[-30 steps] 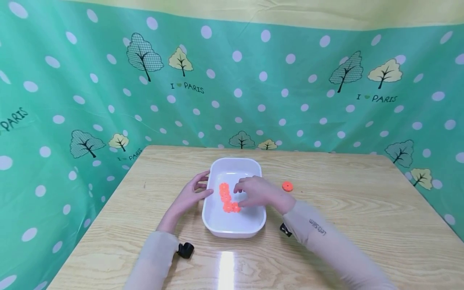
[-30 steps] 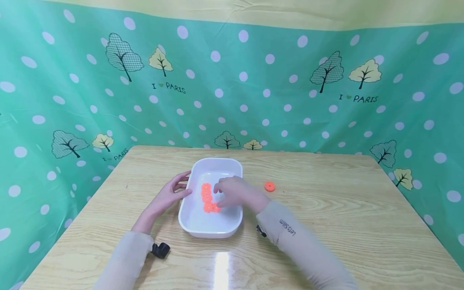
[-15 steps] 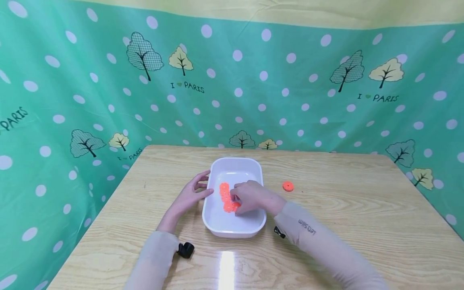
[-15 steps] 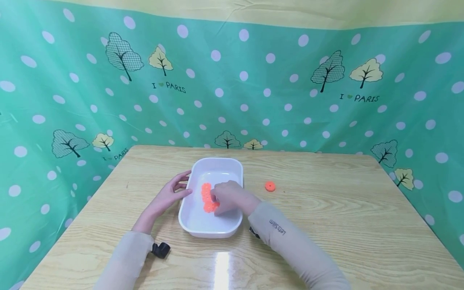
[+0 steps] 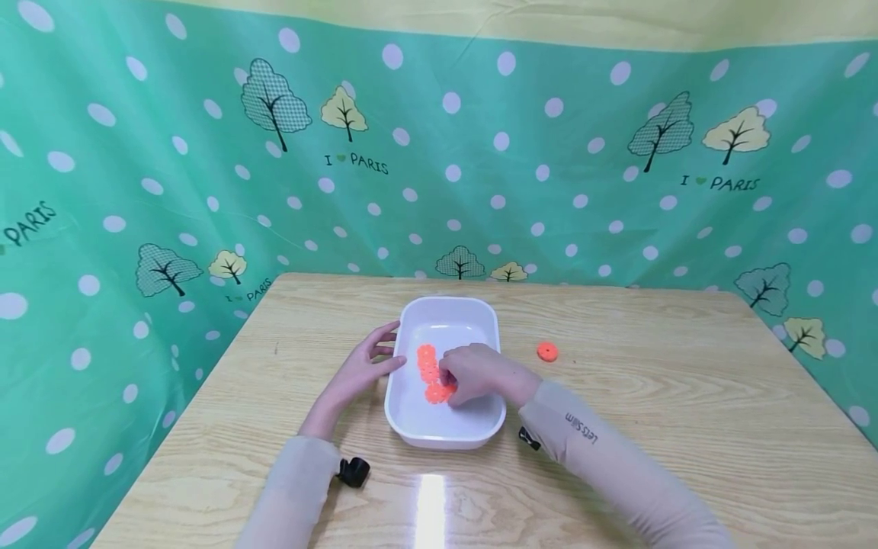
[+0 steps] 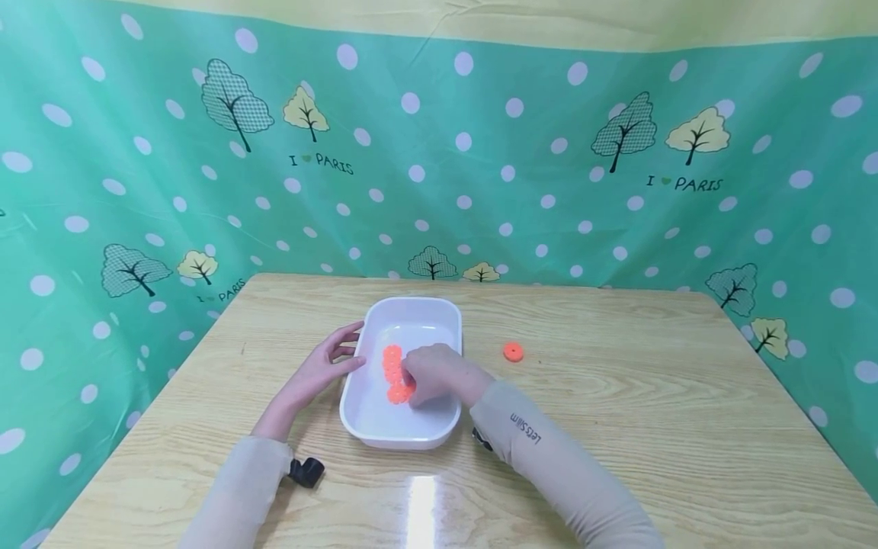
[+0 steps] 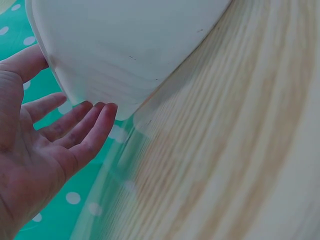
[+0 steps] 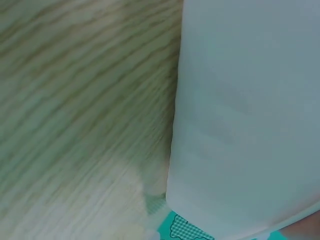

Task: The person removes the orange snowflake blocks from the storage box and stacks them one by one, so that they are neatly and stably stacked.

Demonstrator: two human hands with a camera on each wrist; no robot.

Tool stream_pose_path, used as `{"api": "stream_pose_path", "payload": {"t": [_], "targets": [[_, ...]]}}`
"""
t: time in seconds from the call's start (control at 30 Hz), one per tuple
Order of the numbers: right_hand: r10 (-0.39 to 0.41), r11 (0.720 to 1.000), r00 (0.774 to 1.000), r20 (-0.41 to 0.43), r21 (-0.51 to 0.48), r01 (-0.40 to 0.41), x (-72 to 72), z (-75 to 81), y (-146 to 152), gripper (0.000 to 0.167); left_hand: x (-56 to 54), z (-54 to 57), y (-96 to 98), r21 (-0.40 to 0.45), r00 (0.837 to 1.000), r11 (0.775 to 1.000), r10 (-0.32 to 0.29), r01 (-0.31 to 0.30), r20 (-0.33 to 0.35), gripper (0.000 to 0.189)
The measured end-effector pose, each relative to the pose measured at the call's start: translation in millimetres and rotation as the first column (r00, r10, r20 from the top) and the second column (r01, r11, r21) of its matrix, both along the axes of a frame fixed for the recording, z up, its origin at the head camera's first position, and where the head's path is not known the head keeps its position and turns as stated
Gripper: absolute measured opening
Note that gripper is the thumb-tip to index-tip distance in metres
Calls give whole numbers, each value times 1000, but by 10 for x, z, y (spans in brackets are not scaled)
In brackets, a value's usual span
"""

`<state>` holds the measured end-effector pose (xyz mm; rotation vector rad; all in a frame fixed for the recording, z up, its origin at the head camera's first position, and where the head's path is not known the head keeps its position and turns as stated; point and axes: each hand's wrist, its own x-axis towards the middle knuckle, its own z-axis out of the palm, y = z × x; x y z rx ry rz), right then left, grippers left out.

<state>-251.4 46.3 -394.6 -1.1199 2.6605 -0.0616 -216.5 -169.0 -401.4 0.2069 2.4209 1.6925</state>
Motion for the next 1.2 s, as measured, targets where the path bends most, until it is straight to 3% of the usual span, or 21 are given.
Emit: {"api": "stream_pose_path", "payload": {"t": [0.53, 0.97, 1.2], "targets": [[-55, 998, 998, 28, -3, 55, -9, -2, 26, 30, -14, -13, 0, 11, 1000, 1000, -4, 4, -13, 65], [-101, 985, 991, 85, -128, 111, -48, 193, 157, 24, -10, -13, 1, 3, 1000, 1000, 3, -3, -7, 64], [-48, 972, 998, 49, -228, 58, -91, 251, 296, 25, -3, -11, -2, -1, 1000, 1000, 6, -6, -10, 64]]}}
